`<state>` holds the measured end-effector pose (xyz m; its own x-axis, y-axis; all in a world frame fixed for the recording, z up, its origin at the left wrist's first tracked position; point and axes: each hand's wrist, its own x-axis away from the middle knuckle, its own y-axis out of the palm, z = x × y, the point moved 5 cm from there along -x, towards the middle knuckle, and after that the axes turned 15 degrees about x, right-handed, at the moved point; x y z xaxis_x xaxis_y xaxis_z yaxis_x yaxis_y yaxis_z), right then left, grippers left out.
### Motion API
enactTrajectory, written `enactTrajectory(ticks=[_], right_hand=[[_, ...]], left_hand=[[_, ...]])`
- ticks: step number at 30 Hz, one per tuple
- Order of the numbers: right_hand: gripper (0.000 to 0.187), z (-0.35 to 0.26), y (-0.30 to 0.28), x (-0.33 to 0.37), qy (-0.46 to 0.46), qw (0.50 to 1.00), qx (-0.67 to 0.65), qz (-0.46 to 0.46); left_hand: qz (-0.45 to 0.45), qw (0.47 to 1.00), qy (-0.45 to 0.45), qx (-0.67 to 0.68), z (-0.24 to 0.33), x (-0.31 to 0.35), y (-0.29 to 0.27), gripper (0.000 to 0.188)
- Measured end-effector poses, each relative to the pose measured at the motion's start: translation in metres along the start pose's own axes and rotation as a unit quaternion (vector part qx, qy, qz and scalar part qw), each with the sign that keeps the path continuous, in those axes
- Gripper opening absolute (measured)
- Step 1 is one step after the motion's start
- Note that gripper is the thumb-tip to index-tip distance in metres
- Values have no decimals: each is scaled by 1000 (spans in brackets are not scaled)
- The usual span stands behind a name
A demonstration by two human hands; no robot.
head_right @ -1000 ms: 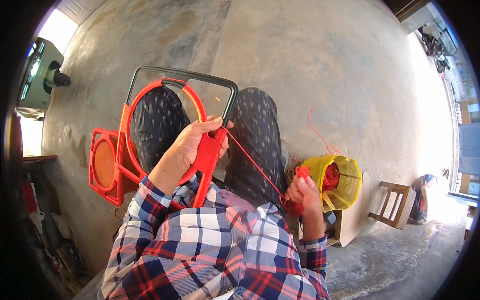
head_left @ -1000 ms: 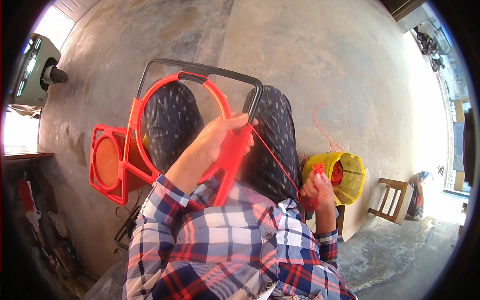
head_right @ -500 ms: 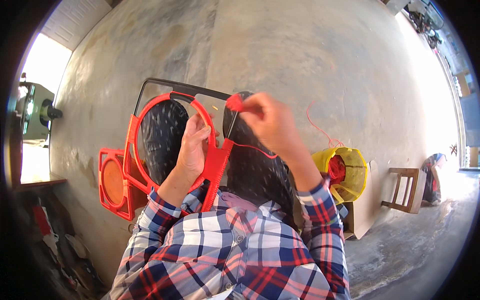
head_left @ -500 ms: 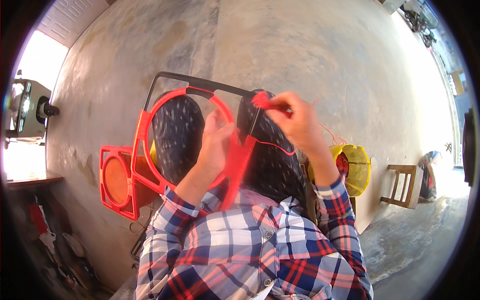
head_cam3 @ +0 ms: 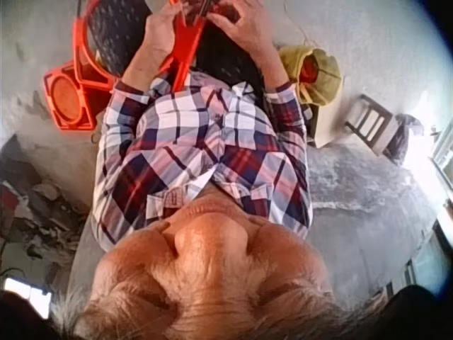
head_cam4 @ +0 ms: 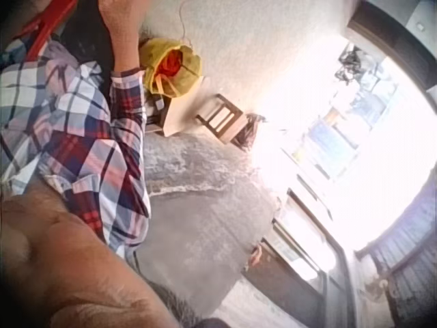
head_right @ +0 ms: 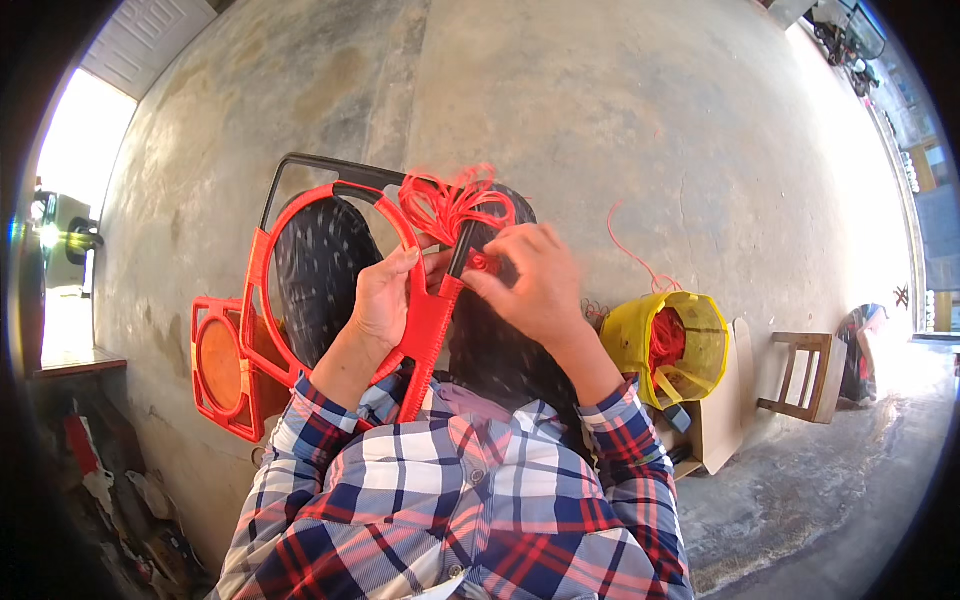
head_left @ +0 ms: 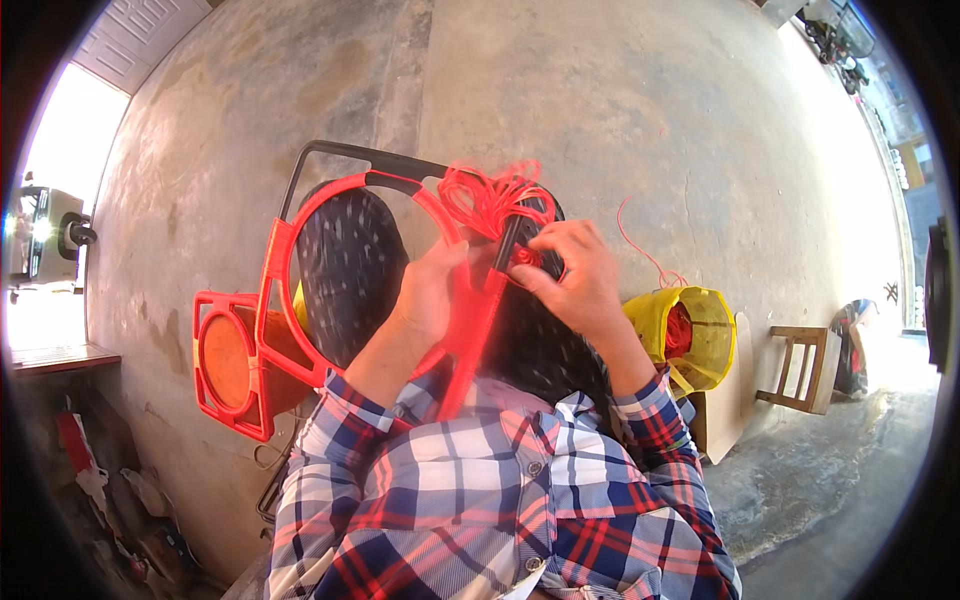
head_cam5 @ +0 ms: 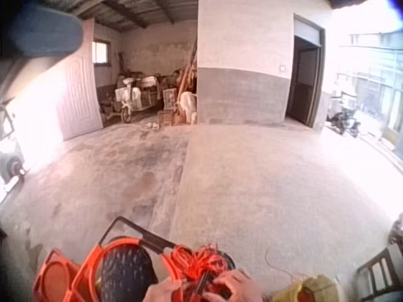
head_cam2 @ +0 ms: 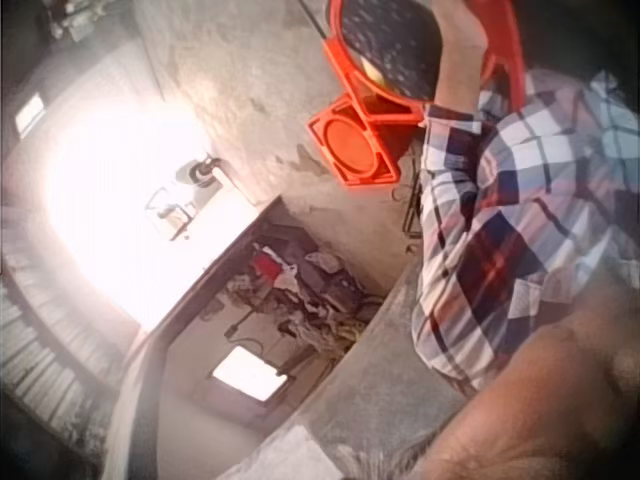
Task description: Wrapping and weaving red plastic cord around a black and red furniture frame component.
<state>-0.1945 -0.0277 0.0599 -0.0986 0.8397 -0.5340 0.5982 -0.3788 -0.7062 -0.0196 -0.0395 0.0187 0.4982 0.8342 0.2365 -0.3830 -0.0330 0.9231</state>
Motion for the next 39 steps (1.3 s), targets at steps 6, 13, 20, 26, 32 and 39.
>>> enactTrajectory(ticks=[6,13,20,26,32,39], right_hand=[[18,16,18,13,130,976,-157,-83],[18,6,-46,31,166,738,-651,-62],[18,-20,-101,77,241,751,-612,-61],[21,37,-178,81,217,727,-608,232],[16,7,-74,58,292,817,-494,-59],[41,-12,20,11,119,956,-171,-206]], left_hand=[[39,998,-25,-51,-5,-2,-14,44],[139,973,-126,-133,-8,3,-19,27],[174,969,-117,-130,-2,3,-22,26],[169,969,-118,-138,0,1,-29,23],[178,963,-124,-158,-2,0,-22,20],[142,976,-123,-106,-5,12,-3,15]])
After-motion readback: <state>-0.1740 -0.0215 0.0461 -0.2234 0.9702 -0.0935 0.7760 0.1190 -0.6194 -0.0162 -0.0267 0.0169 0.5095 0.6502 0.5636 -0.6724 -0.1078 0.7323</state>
